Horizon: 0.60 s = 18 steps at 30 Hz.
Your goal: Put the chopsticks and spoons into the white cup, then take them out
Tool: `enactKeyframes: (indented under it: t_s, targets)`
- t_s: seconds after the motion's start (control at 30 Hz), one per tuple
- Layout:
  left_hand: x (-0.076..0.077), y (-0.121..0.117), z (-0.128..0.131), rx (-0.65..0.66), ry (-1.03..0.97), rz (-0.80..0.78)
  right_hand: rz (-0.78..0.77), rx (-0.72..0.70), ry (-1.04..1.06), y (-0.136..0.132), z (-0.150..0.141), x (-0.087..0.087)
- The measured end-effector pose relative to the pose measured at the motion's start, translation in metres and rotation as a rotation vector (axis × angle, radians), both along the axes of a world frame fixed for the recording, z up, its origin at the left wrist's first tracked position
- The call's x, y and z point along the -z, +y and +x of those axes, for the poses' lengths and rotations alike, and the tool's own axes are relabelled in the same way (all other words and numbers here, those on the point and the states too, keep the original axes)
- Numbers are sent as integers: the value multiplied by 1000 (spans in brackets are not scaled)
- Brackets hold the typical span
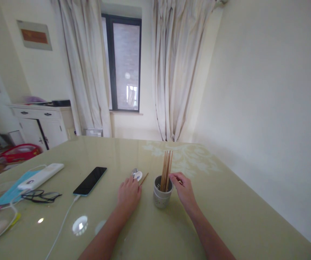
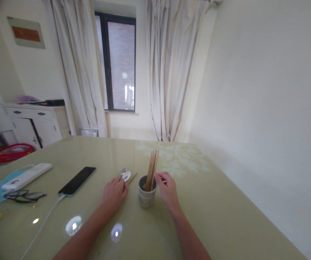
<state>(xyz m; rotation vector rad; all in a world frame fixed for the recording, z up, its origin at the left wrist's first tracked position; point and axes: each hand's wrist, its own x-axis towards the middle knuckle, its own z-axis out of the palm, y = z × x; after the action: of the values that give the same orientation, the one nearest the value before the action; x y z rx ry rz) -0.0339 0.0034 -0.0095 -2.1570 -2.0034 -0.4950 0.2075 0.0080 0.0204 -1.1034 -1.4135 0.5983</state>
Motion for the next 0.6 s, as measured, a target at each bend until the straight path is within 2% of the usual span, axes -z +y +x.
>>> enactKeyframes:
  t_s: [0.33, 0.4, 0.5, 0.6]
  targets:
    - [-1, 1, 4, 15, 18, 28, 57, 34, -19, -2, -1, -1]
    - [-1, 4, 5, 12, -54, 66, 109, 111, -19, -6, -2, -3]
    - [0, 6, 6, 54, -280, 147, 246, 207, -55, -16, -4, -7]
    - [1, 1, 7, 245, -451, 334, 394, 116, -163, -27, -8, -6]
